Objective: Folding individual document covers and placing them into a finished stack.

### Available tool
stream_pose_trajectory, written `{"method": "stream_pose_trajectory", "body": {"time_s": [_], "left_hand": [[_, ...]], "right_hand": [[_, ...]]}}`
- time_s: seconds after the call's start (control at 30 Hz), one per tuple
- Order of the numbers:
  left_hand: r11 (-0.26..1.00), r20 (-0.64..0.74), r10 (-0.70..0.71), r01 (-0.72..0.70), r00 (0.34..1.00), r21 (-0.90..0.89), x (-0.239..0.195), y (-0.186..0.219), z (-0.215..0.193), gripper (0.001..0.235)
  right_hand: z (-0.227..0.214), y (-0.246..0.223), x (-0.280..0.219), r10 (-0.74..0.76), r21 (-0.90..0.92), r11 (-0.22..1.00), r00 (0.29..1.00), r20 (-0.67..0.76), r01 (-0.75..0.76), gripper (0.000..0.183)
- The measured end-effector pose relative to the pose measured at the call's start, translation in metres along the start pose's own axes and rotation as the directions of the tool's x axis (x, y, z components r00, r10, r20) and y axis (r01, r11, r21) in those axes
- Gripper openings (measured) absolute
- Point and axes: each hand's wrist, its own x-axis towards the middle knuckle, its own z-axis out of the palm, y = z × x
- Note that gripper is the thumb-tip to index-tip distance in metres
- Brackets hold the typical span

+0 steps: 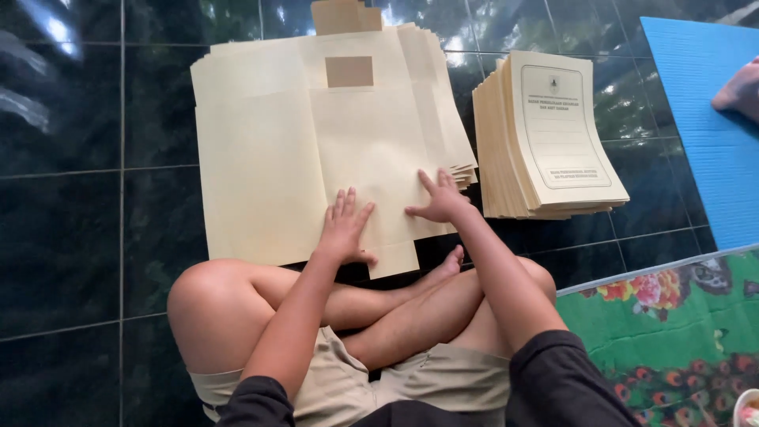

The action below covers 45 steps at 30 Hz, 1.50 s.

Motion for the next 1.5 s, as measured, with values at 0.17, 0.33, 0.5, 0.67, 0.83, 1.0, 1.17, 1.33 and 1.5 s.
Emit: {"method": "stream_pose_trajectory", "body": {"time_s": [0.17,0.33,0.5,0.67,0.83,1.0,1.17,1.33,1.5], "left_hand": [[0.980,0.122,-0.155,0.138,0.980,0.141,-0.001,-0.003,0.024,0.137],[0.989,-0.020,-0.138,0.139,0.990,0.044,0.014,-0.026,0.028,0.092],[0.997,-0.386,-0.077,0.067,0.919,-0.041,0.010,-0.027,0.007,0.052],[0.992,-0.423,-0.084,0.036,0.902,-0.120,0.038,-0.036,0.014,0.049],[0.967,-0.432,-0.148,0.039,0.890,-0.251,0.059,-0.042,0.010,0.041],[0.979,-0.226,-0.122,0.079,0.966,-0.190,0.056,-0.028,-0.005,0.073],[0.984,-0.102,-0.069,0.051,0.992,-0.171,0.047,-0.015,-0.020,0.117],[0.965,-0.110,-0.024,-0.006,0.994,-0.263,0.039,-0.007,-0.033,0.114],[0.870,-0.417,-0.025,-0.185,0.909,-0.457,0.034,0.002,-0.023,0.045]], "right_hand": [[0.016,0.046,-0.012,0.144,0.325,0.931,0.986,0.085,-0.164,0.123],[0.006,0.060,-0.008,0.160,0.485,0.869,0.982,-0.097,-0.094,0.095],[-0.040,0.041,-0.041,0.202,0.776,0.626,0.946,-0.254,0.075,0.069],[-0.027,0.058,0.012,0.359,0.769,0.635,0.911,-0.205,-0.077,0.053],[-0.015,0.046,0.035,0.396,0.742,0.669,0.864,-0.312,-0.039,0.021],[-0.006,0.035,0.052,0.329,0.555,0.828,0.874,-0.357,-0.084,0.019],[-0.012,0.034,0.049,0.309,0.515,0.850,0.897,-0.316,-0.112,0.020],[-0.028,0.027,0.018,0.225,0.496,0.863,0.953,-0.201,-0.099,0.053],[-0.095,0.035,-0.073,0.214,0.701,0.712,0.937,-0.277,0.044,0.056]]}}
